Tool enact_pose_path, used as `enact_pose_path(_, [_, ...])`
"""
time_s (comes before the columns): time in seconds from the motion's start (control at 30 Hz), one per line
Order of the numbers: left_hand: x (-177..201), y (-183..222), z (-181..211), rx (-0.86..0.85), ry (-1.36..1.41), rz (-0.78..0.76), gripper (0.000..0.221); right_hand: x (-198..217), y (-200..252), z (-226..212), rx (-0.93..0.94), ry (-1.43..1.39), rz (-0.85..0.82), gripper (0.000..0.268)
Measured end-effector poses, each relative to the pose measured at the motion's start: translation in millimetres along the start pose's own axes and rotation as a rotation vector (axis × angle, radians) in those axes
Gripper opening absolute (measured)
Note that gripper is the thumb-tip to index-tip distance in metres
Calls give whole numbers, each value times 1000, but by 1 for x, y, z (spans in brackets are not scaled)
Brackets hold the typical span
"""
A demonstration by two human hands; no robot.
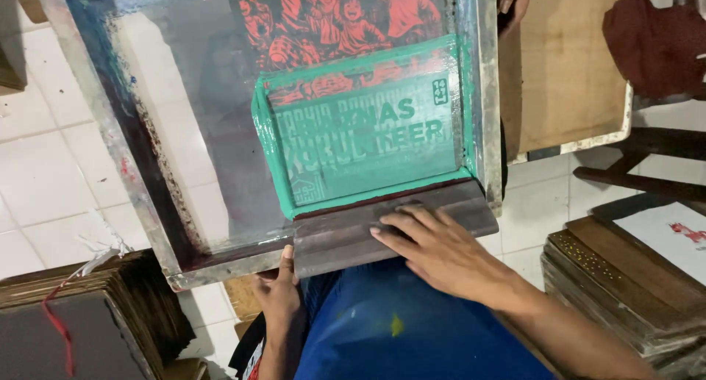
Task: Screen printing a design onto t-shirts using a squeegee and ink
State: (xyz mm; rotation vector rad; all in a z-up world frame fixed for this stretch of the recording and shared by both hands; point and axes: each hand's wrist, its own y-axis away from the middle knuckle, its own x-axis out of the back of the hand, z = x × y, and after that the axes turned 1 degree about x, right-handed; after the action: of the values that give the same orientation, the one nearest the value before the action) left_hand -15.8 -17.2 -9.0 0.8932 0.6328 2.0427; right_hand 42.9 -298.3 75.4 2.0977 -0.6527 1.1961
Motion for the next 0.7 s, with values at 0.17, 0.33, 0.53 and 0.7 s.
enact_pose_path(0.17, [4,-24,-43,11,119,-48,29,-5,-2,-1,-95,71,29,70])
enact_pose_path(0.33, [-10,8,15,262,232,24,37,1,-30,3,-215,206,197,73])
enact_pose_path(0.53, [-11,-6,-17,191,463,88,71,-24,-39,47,-158,256,180,22])
enact_pose_path(0.7, [-9,-10,-15,50,362,-17,51,8,-32,24,-173,100,128,20])
